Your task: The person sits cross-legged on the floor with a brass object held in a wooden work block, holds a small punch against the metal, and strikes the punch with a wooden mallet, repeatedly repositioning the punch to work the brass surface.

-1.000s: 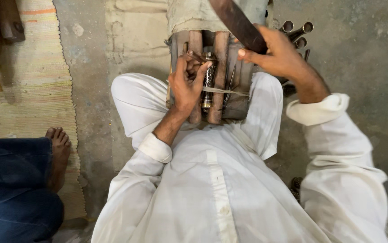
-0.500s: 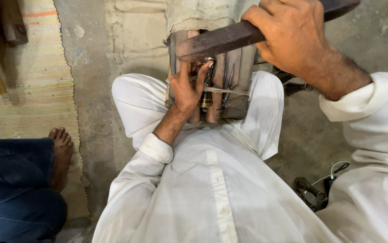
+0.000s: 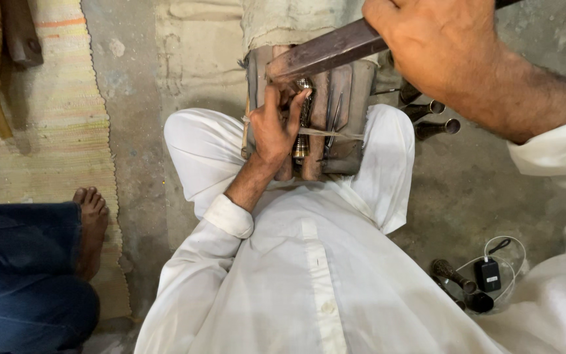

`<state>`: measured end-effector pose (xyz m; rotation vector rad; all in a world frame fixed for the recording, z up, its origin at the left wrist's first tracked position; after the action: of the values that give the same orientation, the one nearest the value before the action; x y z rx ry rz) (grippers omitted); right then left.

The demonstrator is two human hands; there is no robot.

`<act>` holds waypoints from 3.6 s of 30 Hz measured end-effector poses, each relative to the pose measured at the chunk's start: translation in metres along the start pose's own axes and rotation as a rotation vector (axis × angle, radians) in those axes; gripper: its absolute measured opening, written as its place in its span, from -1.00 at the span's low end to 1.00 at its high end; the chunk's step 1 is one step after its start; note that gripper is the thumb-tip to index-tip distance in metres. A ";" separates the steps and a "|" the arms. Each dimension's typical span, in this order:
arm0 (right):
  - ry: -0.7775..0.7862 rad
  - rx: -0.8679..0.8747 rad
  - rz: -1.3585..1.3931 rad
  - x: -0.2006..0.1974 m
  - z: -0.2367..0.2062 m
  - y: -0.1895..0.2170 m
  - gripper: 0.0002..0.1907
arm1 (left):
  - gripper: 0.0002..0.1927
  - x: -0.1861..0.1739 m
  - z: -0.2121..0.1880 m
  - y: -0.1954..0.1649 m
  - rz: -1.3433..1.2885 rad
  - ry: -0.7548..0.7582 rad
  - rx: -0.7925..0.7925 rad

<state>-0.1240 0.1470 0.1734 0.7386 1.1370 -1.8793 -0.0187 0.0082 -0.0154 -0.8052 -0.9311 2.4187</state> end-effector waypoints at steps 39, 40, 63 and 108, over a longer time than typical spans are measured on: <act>0.032 0.072 0.114 0.025 -0.029 -0.010 -0.80 | -0.71 -0.003 0.010 -0.007 0.024 0.028 0.041; 0.033 0.083 0.109 0.025 -0.030 -0.012 -0.80 | -0.72 -0.002 0.009 -0.007 0.010 0.045 0.046; -0.101 0.343 0.551 0.007 -0.045 -0.036 -0.82 | -0.65 -0.009 0.008 -0.013 -0.071 0.049 0.060; 0.219 0.622 0.922 0.162 -0.020 0.074 -0.46 | -0.62 -0.049 -0.009 -0.004 -0.173 0.600 -0.223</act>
<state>-0.1413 0.0903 0.0042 1.5228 0.1779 -1.3227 0.0244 -0.0127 -0.0001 -1.3666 -0.9740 1.7771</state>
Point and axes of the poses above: each hand's wrist, its own z-axis towards the middle knuckle, its own x-axis out of the palm, y = z × x, the point moved 9 cm from there along z, towards the middle knuckle, and after that the axes turned 6 degrees about x, right-handed, at the moved point
